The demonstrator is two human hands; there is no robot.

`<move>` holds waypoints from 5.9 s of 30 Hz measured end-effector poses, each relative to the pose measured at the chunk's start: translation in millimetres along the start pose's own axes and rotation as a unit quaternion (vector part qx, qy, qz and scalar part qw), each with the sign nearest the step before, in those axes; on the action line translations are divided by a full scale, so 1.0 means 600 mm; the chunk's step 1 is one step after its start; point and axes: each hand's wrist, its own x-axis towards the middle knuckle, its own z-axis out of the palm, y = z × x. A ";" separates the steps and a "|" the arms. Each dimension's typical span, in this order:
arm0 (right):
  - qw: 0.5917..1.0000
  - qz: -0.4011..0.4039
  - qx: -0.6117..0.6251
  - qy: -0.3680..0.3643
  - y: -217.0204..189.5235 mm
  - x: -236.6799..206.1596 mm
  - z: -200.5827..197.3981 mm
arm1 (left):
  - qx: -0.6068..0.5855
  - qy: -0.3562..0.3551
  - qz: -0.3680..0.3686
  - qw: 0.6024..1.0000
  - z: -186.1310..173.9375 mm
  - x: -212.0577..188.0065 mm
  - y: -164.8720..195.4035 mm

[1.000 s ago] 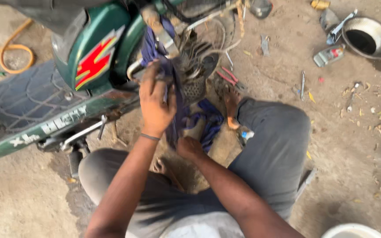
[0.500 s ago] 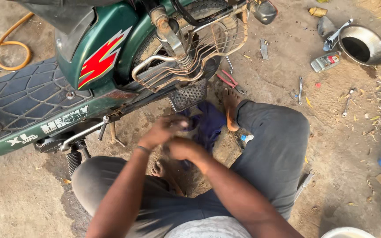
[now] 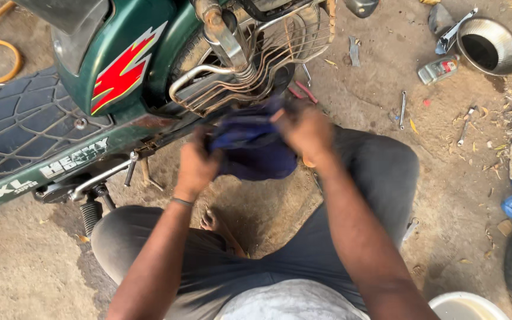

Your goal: The person sits on the ground beside a green scooter and wipes its side panels, frame, and engine area with a blue cloth. They briefly hold a long flat metal bar against the engine area, then resume wiping the scooter's body and footrest area with the cloth.

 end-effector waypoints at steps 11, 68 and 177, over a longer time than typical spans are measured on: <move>0.861 0.027 0.492 0.125 -0.059 -0.005 0.103 | -0.009 0.143 0.153 0.978 -0.091 0.063 0.031; 0.929 -0.293 0.110 0.196 -0.092 -0.023 0.289 | 0.123 0.053 0.321 0.938 -0.057 0.056 0.066; 0.970 -0.118 0.127 0.168 -0.028 0.013 0.294 | 0.050 0.144 -0.132 0.980 0.000 0.122 -0.132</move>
